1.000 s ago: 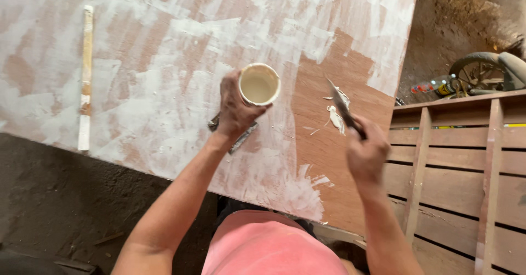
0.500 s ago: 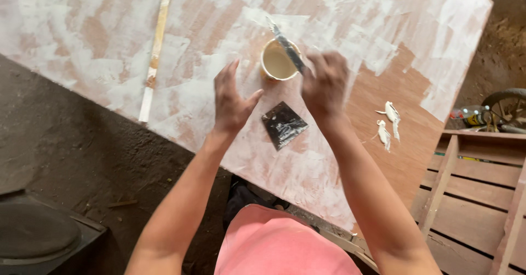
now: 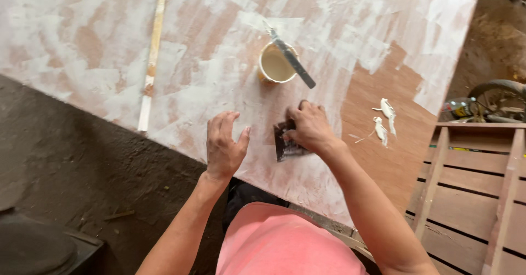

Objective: The person applies white putty to a wooden board using a metal scraper, picking up putty from a small cup and spreading it across the surface with repeated strokes.

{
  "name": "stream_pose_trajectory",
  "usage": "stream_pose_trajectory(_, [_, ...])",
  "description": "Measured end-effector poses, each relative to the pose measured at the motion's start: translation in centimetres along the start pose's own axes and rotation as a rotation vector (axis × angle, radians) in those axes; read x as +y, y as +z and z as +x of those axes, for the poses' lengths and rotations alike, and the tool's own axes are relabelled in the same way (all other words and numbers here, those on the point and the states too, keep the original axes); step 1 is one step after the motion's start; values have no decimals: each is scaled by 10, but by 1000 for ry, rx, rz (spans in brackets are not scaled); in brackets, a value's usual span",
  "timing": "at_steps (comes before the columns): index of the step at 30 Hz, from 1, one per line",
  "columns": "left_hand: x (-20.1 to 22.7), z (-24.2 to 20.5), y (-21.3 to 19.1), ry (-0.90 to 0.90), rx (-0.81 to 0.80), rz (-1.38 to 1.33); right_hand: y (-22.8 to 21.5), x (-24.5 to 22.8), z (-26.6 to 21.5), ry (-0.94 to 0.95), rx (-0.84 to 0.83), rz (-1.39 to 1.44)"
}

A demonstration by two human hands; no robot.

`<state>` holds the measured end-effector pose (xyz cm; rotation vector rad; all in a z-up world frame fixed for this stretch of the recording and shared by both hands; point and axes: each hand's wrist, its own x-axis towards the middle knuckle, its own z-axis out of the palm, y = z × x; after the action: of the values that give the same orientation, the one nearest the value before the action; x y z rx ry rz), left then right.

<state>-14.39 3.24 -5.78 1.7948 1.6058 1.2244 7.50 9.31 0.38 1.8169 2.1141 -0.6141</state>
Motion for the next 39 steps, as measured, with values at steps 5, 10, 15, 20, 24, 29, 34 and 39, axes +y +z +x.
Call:
stream_pose_trajectory(5, [13, -19, 20, 17, -84, -22, 10, 116, -61, 282, -50, 453])
stream_pose_trajectory(10, [26, -29, 35, 36, -154, 206, 50, 246, -138, 154, 479, 1655])
stream_pose_trajectory(15, [59, -3, 64, -128, -434, 497, 49, 303, -142, 162, 494, 1989])
stream_pose_trajectory(20, [76, 50, 97, -528, -766, 710, 17, 346, -91, 147, 582, 1120])
stream_pose_trajectory(24, [75, 52, 109, -576, -748, 741, -13, 363, -46, 149, 612, 254])
stream_pose_trajectory(29, [61, 41, 113, -545, -713, 774, -19, 351, -7, 145, 419, 55])
stream_pose_trajectory(34, [-4, 35, 131, -369, -658, 821, 42, 287, -59, 129, 457, 8])
stream_pose_trajectory(39, [5, 54, 127, -480, -646, 892, 97, 236, -116, 30, 553, 67])
